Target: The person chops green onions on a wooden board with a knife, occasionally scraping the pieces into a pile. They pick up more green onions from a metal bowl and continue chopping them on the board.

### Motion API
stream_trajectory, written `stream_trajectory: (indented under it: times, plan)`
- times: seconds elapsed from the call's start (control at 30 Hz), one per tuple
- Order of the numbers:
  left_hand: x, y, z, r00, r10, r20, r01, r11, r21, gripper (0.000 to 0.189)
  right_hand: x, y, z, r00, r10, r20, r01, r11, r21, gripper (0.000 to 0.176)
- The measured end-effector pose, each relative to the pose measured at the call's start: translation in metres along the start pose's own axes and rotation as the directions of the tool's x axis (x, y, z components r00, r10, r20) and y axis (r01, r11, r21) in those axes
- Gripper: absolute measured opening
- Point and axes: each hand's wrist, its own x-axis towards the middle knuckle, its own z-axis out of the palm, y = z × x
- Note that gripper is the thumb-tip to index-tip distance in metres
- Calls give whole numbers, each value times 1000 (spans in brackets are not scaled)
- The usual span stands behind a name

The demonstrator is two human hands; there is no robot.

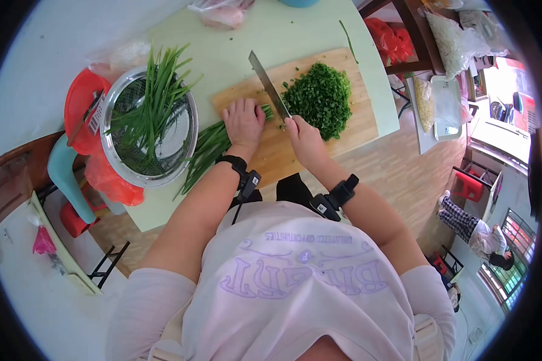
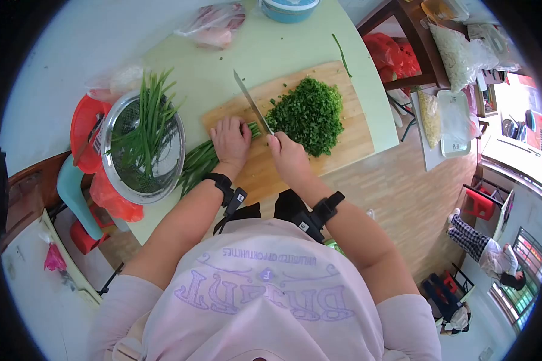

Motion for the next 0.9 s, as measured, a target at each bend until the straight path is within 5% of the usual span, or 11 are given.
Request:
stream_trajectory:
  times: [0.27, 0.9]
  plan:
    - [1, 0, -1, 999, -23, 44, 21, 999, 31, 10, -27, -8, -3, 996, 42, 82, -36, 997, -69, 33]
    - [2, -1, -1, 998, -14, 65, 14, 1000, 10, 10, -28, -1, 31, 997, 38, -62, -43, 996, -79, 33]
